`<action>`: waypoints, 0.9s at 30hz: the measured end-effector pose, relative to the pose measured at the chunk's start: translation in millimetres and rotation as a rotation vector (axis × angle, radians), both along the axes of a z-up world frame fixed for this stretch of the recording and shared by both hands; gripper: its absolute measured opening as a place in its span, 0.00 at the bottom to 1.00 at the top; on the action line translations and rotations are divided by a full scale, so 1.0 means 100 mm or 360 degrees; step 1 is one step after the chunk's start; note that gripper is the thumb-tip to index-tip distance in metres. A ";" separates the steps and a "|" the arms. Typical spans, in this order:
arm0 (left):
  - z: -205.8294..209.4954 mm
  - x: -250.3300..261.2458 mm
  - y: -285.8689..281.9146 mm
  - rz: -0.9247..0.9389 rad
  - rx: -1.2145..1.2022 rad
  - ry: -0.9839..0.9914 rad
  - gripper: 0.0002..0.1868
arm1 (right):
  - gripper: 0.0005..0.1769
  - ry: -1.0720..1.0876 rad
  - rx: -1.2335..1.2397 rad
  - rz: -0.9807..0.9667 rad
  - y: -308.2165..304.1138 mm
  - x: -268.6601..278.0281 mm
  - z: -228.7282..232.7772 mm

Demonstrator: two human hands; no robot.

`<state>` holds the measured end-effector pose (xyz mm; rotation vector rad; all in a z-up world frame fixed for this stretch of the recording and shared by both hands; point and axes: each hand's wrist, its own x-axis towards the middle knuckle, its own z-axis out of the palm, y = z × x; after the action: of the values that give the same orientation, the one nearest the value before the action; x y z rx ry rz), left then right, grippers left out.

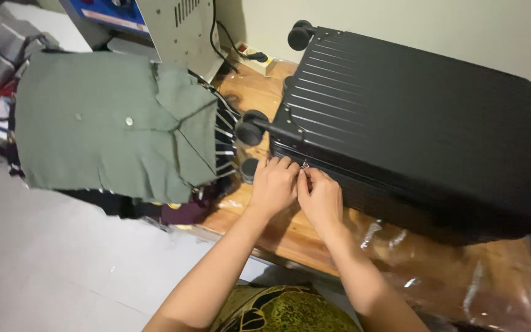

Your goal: Unpacking clothes from a suitcase and placing them into a laundry basket.

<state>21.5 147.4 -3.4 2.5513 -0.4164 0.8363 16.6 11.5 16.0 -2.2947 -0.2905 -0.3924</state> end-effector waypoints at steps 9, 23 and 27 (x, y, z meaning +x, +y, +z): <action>0.01 0.10 0.86 -0.0174 -0.0186 -0.0107 0.12 | 0.11 -0.0136 0.0090 -0.0177 0.78 -0.10 0.17; 0.10 0.22 1.09 -0.0072 -0.0212 -0.0219 0.12 | 0.39 -0.0512 -0.0607 0.0429 0.81 0.48 0.78; 0.14 0.22 1.11 -0.0155 -0.0076 -0.0273 0.09 | 0.38 -0.0292 -0.0759 0.0545 0.78 0.66 0.72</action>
<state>43.1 258.9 10.5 2.4035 -0.5619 1.0200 82.8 89.6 88.0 -2.6016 -0.9411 -0.3866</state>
